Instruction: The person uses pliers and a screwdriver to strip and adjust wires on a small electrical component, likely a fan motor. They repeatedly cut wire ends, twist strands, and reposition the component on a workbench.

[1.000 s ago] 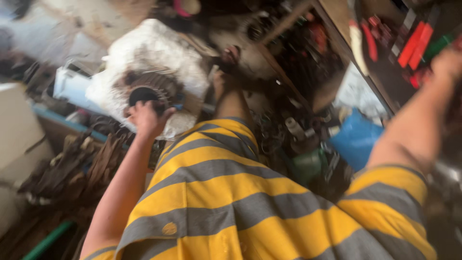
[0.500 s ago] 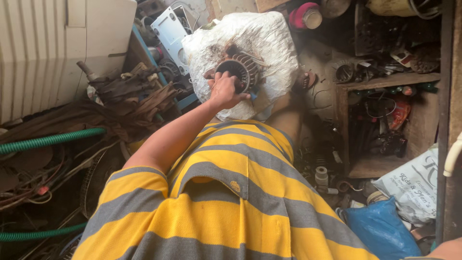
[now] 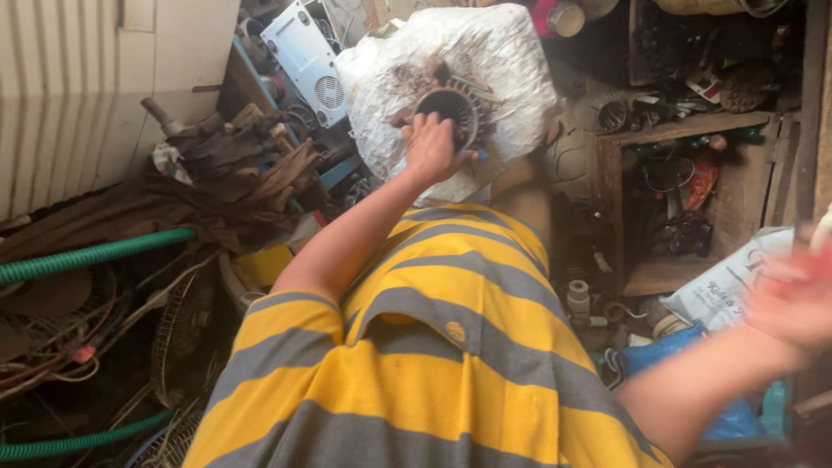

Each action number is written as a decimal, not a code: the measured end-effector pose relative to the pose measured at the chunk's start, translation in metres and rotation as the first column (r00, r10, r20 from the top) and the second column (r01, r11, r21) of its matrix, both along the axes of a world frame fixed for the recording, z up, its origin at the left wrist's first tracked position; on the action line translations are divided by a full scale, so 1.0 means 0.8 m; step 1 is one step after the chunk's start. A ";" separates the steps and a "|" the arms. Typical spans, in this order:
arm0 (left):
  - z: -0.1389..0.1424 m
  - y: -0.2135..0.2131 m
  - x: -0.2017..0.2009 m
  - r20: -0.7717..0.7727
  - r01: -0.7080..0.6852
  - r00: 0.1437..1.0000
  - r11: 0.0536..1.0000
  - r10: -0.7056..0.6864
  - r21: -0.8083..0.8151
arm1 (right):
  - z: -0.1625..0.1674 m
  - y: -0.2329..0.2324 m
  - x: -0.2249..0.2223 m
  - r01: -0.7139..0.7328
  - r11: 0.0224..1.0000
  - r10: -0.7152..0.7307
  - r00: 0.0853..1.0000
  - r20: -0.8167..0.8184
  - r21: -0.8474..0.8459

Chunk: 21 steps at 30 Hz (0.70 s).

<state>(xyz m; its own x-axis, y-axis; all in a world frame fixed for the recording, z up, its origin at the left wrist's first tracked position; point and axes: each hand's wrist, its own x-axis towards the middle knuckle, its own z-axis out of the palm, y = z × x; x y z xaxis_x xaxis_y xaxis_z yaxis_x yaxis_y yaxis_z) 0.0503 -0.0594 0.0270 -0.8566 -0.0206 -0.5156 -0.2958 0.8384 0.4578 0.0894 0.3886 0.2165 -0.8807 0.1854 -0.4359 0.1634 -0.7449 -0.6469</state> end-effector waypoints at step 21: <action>-0.009 -0.072 -0.043 -0.336 -0.528 0.788 0.847 0.517 0.066 | -0.141 -0.433 -0.101 -0.231 -0.935 0.242 0.131 0.961 0.267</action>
